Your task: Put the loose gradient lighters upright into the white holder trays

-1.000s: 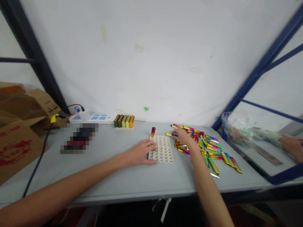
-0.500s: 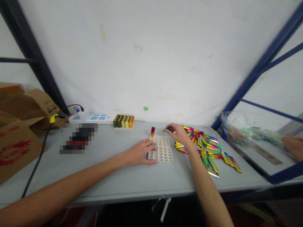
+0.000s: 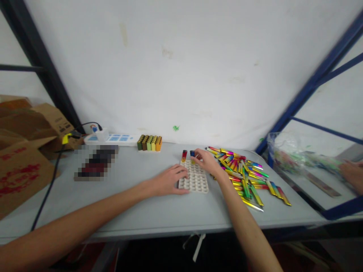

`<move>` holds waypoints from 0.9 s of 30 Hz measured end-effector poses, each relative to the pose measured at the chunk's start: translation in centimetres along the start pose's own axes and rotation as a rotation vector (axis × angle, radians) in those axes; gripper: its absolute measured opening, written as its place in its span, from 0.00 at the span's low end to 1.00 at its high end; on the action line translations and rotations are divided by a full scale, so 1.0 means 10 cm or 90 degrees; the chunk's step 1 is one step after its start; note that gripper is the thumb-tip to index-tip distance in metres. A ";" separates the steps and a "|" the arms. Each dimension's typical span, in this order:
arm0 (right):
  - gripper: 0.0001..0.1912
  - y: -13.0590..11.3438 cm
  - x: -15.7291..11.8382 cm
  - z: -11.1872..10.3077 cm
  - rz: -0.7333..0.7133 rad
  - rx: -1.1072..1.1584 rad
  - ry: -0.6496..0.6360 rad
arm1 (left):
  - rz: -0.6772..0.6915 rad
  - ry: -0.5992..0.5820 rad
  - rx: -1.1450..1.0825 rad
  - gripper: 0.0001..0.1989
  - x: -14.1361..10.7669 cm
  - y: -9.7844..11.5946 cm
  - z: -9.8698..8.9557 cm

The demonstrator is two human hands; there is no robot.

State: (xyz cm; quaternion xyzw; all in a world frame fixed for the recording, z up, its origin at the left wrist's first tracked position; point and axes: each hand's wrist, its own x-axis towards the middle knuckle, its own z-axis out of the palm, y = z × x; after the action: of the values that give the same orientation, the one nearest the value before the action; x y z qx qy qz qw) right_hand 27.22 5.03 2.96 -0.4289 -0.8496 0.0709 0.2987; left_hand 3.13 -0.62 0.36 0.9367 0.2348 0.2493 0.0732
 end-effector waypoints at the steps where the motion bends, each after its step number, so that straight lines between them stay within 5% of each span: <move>1: 0.09 0.03 0.00 0.00 0.011 -0.006 0.013 | -0.001 -0.004 0.000 0.22 0.00 0.00 0.00; 17: 0.11 0.05 0.03 0.29 0.029 0.134 0.044 | 0.010 0.012 -0.021 0.20 0.01 -0.01 0.01; 27: 0.07 0.09 0.03 0.19 0.036 0.070 -0.058 | -0.001 0.004 -0.013 0.20 0.00 -0.01 0.01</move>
State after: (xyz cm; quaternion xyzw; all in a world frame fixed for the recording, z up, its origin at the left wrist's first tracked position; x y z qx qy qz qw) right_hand 26.59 6.03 1.20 -0.4324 -0.8445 0.1453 0.2805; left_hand 3.16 -0.48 0.26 0.9348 0.2335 0.2548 0.0822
